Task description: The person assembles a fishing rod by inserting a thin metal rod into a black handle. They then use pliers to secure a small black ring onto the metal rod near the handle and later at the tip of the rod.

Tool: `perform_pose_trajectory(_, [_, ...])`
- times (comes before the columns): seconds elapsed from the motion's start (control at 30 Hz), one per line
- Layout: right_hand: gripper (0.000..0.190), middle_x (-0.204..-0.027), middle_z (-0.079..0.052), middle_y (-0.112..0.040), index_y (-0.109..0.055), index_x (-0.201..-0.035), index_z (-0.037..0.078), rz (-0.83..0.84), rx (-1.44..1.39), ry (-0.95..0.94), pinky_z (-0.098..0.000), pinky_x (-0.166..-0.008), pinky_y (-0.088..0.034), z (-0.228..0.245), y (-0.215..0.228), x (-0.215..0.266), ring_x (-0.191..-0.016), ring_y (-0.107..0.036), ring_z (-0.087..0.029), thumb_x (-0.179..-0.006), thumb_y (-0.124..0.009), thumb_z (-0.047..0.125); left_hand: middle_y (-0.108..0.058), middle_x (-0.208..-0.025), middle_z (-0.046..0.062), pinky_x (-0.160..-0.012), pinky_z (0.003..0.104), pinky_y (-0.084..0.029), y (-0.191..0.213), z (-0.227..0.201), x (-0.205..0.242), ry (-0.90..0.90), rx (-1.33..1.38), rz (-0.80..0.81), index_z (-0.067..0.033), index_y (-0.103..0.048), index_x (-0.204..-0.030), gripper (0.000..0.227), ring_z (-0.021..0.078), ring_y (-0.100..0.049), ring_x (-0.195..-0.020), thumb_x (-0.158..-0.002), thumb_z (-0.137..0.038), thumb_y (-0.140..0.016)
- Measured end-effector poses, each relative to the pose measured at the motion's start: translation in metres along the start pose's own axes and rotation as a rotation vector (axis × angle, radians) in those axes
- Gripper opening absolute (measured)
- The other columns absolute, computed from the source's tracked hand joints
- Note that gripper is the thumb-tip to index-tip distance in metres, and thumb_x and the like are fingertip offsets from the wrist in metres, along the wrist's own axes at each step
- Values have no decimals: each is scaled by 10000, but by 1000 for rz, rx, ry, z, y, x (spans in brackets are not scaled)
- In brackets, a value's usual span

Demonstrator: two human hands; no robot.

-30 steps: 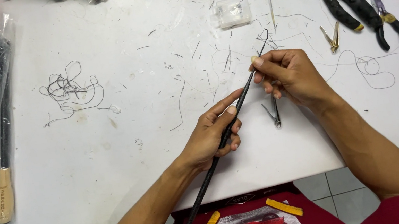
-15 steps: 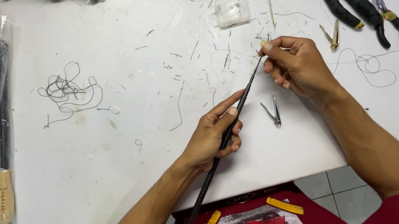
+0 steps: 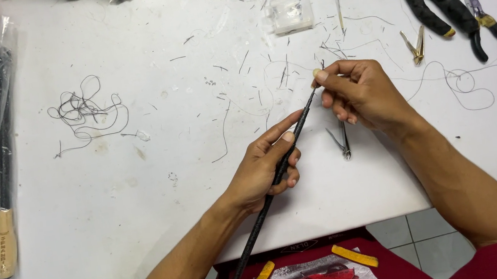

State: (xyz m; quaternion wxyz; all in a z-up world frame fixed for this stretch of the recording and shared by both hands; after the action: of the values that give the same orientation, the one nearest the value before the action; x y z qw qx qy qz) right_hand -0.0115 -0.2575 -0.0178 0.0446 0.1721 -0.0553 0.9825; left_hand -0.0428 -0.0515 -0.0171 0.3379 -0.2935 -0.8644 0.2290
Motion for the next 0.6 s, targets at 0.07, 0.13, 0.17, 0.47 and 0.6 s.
perform_pose_trajectory(0.07, [225, -619, -170, -636, -674, -1008, -78, 19, -1, 1, -192, -257, -437, 1, -2, 2, -362, -561, -113, -1030, -651, 145, -496, -751, 67, -257, 143, -334, 0, 0, 0, -4, -2, -2, -117, -431, -1558, 468, 134, -615, -493, -1093, -164, -421])
perform_pose_trajectory(0.13, [239, -601, -174, -634, -679, -1005, -94, 61, 32, 10, -196, -252, -438, 2, -5, 5, -356, -564, -118, -1023, -654, 143, -497, -749, 66, -257, 143, -332, 1, 1, 0, -4, 8, -6, -114, -432, -1556, 466, 134, -615, -491, -1093, -164, -422])
perform_pose_trajectory(0.17, [239, -601, -174, -634, -679, -1005, -94, 61, 32, 10, -196, -252, -438, 6, -6, 7, -356, -564, -118, -1023, -654, 143, -497, -749, 66, -257, 143, -332, 1, 0, -1, -4, 9, -6, -114, -432, -1556, 466, 134, -615, -491, -1093, -164, -422])
perform_pose_trajectory(0.47, [234, -586, -220, -647, -675, -1082, -128, -15, 597, 205, -290, -299, -461, 44, 3, 34, -376, -590, -224, -1036, -683, 102, -507, -749, 66, -245, 142, -340, 15, -11, -5, -44, 37, -60, -53, -440, -1509, 437, 130, -615, -487, -1085, -161, -417])
perform_pose_trajectory(0.6, [319, -669, -61, -756, -675, -1102, 113, 44, 1095, -93, -339, -646, -511, 35, -7, 51, -606, -689, -188, -955, -705, 394, -502, -755, 46, -299, 157, -193, 27, -12, -8, 47, 119, -133, -59, -607, -1247, 325, 116, -513, -477, -1024, -290, -558])
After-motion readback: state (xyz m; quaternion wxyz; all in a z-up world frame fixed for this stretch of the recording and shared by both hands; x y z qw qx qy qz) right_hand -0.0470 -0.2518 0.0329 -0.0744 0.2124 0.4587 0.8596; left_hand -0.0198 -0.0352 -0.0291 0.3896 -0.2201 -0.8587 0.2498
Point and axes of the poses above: each hand's wrist, its own x-axis away from the middle knuckle, its own y-axis out of the back of the hand, z = x × y, the point moved 4 cm from there along -x, towards the middle knuckle
